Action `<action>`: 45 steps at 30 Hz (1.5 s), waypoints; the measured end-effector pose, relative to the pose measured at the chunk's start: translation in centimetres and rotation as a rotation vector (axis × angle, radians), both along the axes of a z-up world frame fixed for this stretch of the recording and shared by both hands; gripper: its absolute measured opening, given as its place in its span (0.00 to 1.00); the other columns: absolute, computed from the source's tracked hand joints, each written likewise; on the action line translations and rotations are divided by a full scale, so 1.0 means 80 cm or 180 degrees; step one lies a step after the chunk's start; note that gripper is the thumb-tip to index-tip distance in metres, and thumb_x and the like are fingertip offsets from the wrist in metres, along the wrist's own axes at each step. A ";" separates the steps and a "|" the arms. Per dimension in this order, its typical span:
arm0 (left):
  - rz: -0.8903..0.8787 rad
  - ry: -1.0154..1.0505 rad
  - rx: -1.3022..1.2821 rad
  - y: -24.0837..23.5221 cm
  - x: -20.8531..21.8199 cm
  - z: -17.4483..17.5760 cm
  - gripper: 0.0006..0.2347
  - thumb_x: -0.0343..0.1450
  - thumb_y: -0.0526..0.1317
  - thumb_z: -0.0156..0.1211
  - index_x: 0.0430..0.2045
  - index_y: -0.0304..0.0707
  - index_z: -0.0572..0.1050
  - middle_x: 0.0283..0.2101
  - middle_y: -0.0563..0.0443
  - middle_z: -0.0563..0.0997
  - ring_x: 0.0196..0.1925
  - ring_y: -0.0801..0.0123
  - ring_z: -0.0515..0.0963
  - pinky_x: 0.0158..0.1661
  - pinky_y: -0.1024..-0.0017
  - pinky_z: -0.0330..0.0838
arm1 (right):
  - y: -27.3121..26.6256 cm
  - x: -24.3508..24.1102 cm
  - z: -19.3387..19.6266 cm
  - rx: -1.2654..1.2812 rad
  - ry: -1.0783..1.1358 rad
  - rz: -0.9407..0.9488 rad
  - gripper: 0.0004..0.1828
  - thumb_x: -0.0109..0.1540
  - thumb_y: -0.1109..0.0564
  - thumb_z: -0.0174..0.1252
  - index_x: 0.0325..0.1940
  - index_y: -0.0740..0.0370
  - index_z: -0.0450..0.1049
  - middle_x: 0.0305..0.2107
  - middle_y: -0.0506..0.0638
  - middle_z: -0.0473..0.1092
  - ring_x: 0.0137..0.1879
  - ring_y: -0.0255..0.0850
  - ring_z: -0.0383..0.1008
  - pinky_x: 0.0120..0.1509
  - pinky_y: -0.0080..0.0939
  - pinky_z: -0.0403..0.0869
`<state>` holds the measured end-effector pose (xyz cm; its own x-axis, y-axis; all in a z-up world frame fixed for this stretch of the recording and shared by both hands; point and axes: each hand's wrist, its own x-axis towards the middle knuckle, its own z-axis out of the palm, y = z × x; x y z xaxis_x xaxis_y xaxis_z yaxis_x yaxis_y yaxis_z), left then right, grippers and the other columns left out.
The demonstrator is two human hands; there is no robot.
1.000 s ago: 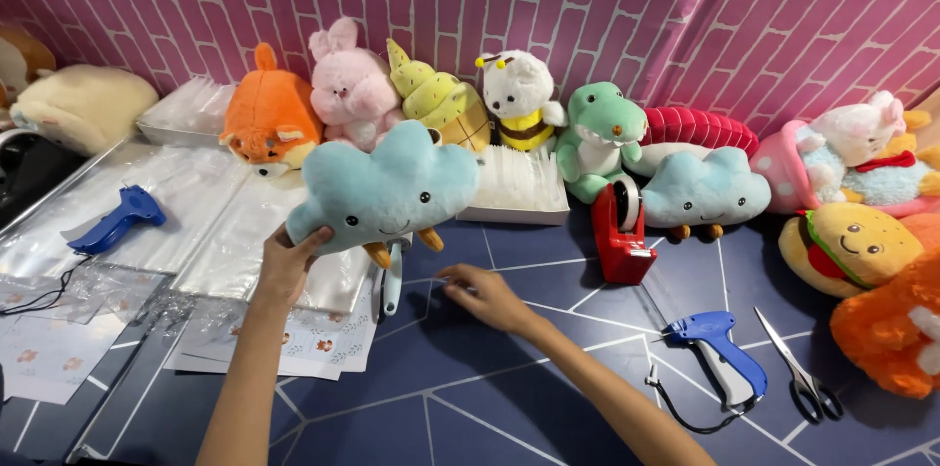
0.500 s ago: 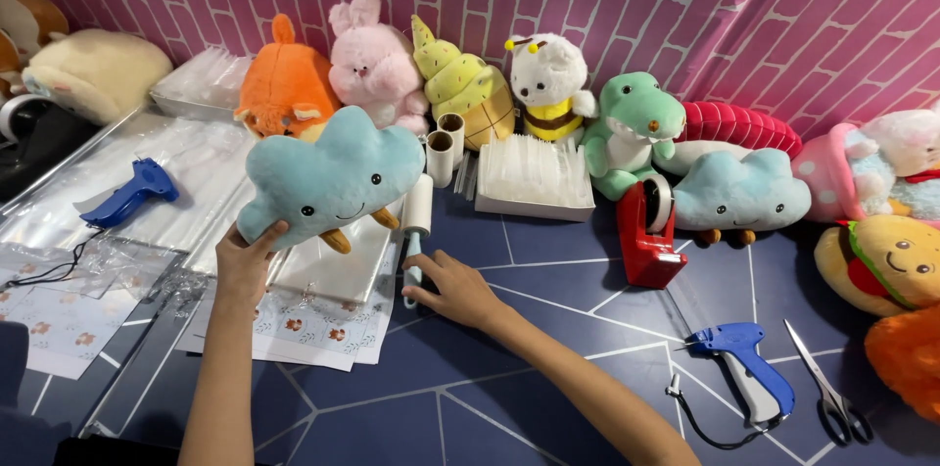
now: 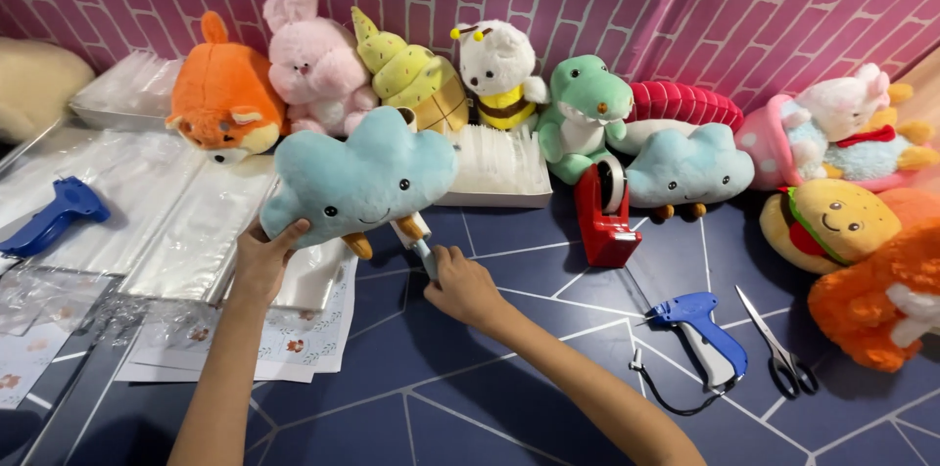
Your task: Using a lint roller to clean a blue cloud-shaped plush toy on a workshop table.
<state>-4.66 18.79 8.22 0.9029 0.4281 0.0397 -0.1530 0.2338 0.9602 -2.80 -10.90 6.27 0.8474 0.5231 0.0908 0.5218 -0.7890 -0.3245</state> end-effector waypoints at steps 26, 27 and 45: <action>-0.1338 0.0597 -0.0107 -0.220 0.060 -0.016 0.25 0.59 0.36 0.80 0.50 0.34 0.76 0.43 0.45 0.82 0.50 0.62 0.81 0.52 0.65 0.79 | -0.313 -0.107 0.111 0.1460 0.1967 -0.1688 0.20 0.64 0.53 0.55 0.55 0.67 0.76 0.09 0.51 0.63 0.10 0.34 0.60 0.15 0.31 0.59; -0.1370 0.0625 -0.0097 -0.219 0.062 -0.016 0.25 0.60 0.36 0.79 0.50 0.34 0.76 0.44 0.45 0.82 0.51 0.62 0.80 0.53 0.65 0.79 | -0.320 -0.104 0.116 0.1145 0.1884 -0.1687 0.23 0.63 0.52 0.56 0.58 0.69 0.75 0.10 0.52 0.66 0.11 0.34 0.62 0.15 0.30 0.60; -0.1433 0.1140 0.0491 -0.205 0.064 0.022 0.30 0.57 0.41 0.72 0.56 0.39 0.75 0.52 0.48 0.82 0.55 0.63 0.79 0.54 0.68 0.75 | -0.309 -0.063 0.119 0.3001 0.2760 -0.0466 0.17 0.63 0.55 0.59 0.52 0.61 0.65 0.26 0.47 0.64 0.24 0.35 0.70 0.32 0.35 0.68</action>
<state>0.42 2.41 9.97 0.9628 0.0135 -0.2697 0.2686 0.0542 0.9617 -7.82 -35.64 15.82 0.8588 0.4560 -0.2336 -0.2099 -0.1028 -0.9723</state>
